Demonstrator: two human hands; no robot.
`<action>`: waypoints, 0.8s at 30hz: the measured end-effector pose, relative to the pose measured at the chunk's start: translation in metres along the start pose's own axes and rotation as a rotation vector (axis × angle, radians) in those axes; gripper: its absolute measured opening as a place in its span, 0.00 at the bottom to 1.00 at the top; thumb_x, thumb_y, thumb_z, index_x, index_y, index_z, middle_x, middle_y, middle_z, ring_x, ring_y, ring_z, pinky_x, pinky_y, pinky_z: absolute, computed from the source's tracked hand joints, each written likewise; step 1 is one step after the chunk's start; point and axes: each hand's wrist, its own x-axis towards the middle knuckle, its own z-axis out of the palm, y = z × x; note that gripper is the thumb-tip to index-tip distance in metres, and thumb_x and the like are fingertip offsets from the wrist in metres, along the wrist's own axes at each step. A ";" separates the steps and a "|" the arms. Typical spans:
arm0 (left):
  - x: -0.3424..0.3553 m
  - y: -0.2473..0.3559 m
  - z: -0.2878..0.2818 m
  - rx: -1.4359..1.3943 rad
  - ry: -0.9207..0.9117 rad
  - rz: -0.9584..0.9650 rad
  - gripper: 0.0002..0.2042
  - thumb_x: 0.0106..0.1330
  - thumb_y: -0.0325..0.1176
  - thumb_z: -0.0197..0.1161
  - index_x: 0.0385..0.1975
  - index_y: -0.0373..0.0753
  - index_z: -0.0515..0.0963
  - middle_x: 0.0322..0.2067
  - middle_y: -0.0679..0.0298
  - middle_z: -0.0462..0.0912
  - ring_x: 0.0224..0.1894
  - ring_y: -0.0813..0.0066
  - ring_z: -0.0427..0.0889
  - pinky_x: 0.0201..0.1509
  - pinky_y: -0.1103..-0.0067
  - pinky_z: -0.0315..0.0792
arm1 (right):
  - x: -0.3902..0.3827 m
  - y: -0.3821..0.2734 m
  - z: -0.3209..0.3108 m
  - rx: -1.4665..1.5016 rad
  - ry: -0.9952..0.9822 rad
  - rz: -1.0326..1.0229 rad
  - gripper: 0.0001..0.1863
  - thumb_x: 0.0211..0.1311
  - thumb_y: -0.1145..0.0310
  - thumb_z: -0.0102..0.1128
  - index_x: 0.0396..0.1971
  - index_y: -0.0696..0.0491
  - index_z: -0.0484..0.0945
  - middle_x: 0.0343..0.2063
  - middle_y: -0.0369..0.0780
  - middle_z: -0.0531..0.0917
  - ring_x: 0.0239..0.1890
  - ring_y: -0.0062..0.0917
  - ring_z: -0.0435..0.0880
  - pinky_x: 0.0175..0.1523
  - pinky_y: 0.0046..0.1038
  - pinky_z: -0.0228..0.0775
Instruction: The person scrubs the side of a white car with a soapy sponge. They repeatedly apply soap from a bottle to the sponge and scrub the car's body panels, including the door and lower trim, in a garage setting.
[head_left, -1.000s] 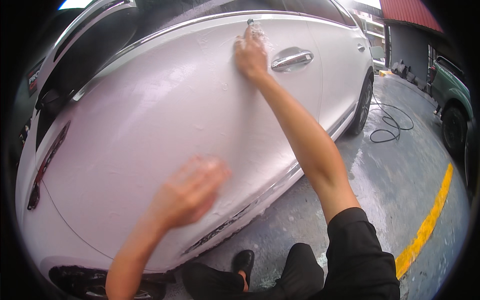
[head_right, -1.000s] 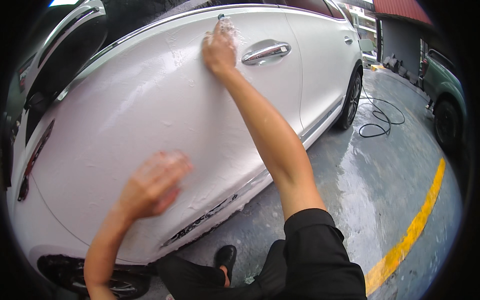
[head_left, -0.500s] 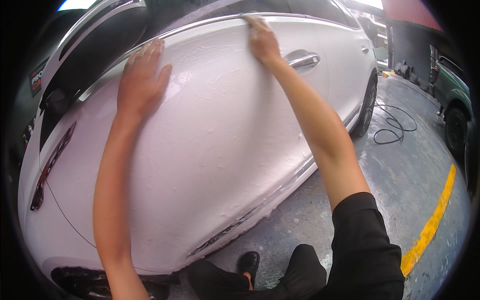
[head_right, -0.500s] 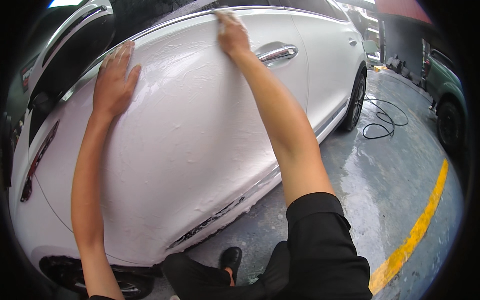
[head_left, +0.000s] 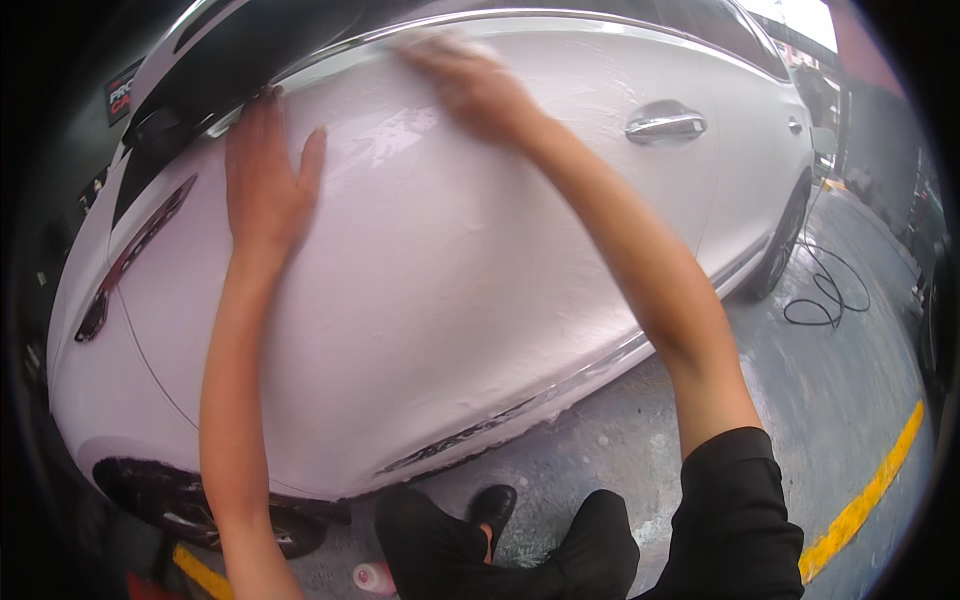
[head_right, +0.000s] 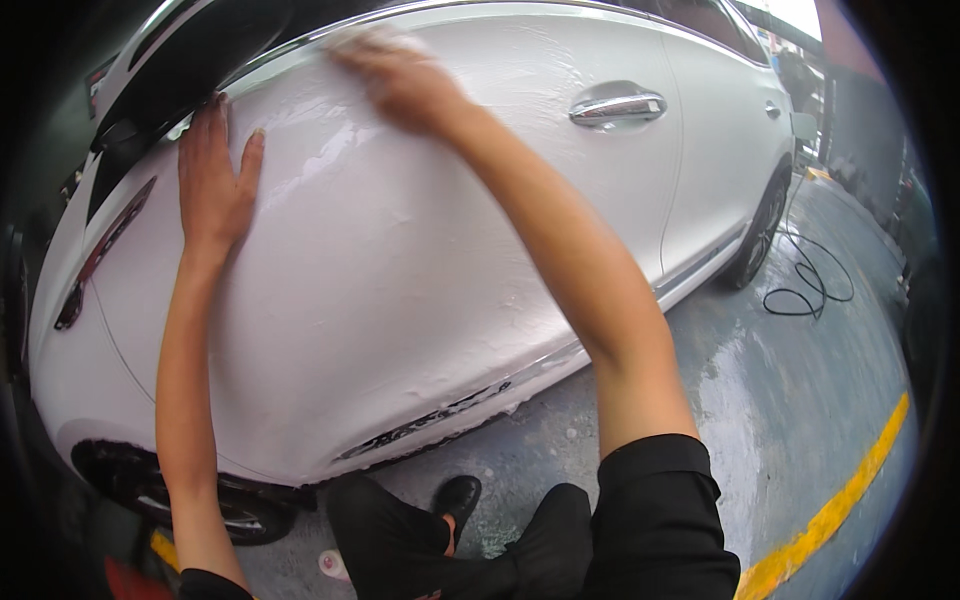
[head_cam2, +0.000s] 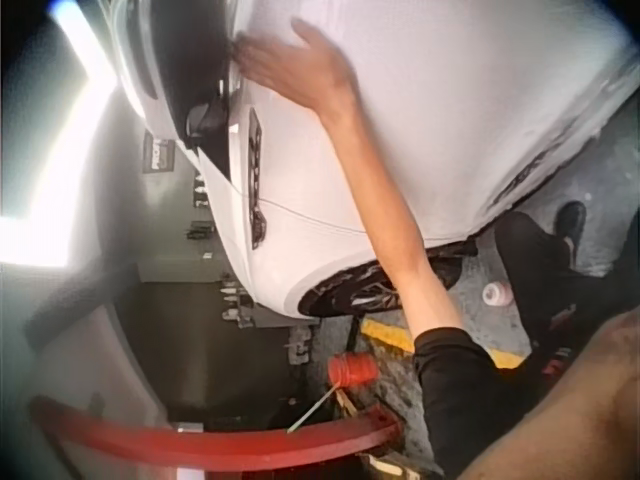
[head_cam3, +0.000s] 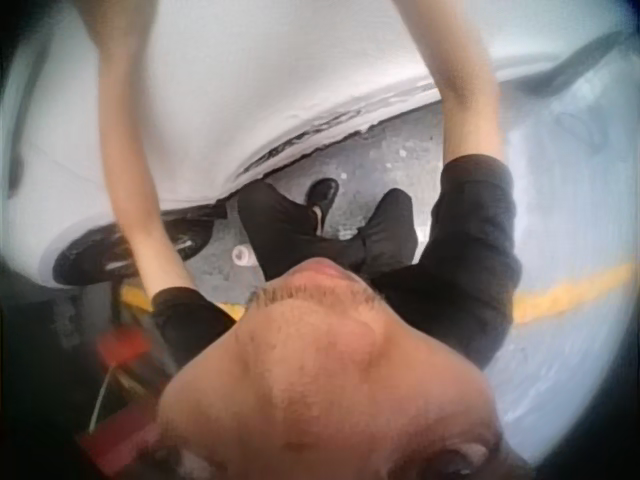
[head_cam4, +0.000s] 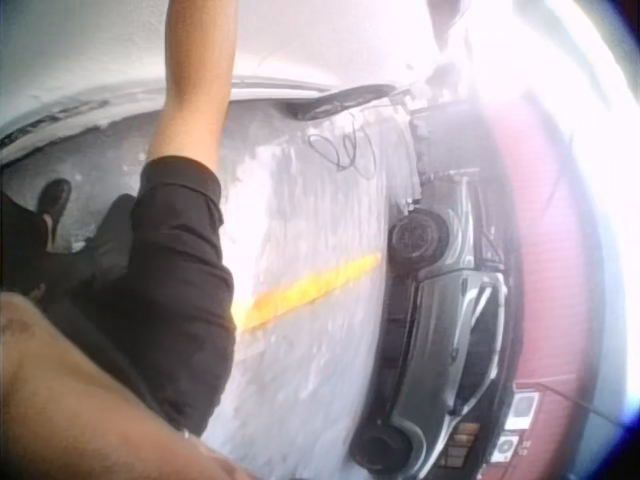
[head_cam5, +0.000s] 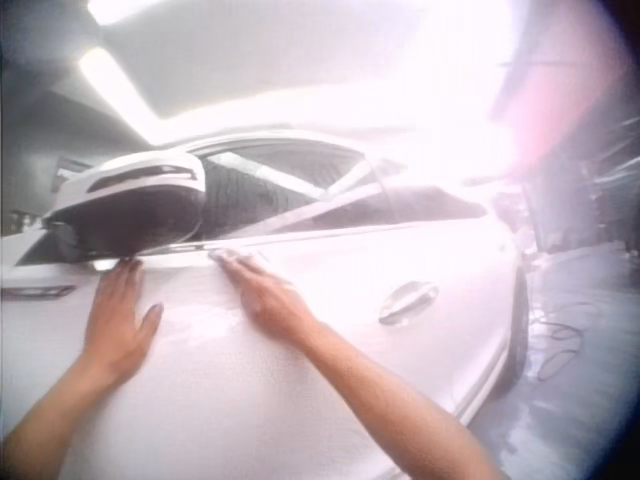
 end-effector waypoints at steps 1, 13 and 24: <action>-0.001 -0.001 0.000 -0.031 0.004 -0.007 0.34 0.79 0.50 0.55 0.75 0.31 0.64 0.75 0.47 0.67 0.78 0.51 0.62 0.83 0.60 0.52 | -0.004 0.024 -0.011 0.054 0.010 0.091 0.33 0.72 0.73 0.46 0.75 0.37 0.71 0.74 0.40 0.73 0.79 0.34 0.65 0.83 0.40 0.55; -0.009 -0.016 -0.011 -0.082 0.004 -0.091 0.36 0.76 0.51 0.60 0.74 0.30 0.65 0.72 0.44 0.68 0.76 0.45 0.63 0.81 0.59 0.54 | 0.052 -0.100 0.048 0.221 -0.052 -0.147 0.31 0.70 0.74 0.50 0.74 0.46 0.71 0.70 0.48 0.76 0.73 0.42 0.73 0.74 0.45 0.67; -0.027 -0.068 -0.036 0.011 -0.017 -0.062 0.35 0.76 0.54 0.60 0.72 0.31 0.68 0.72 0.43 0.70 0.76 0.44 0.64 0.82 0.58 0.53 | -0.008 0.055 -0.026 -0.073 0.055 0.117 0.29 0.81 0.65 0.45 0.78 0.29 0.66 0.75 0.38 0.72 0.81 0.35 0.61 0.83 0.52 0.54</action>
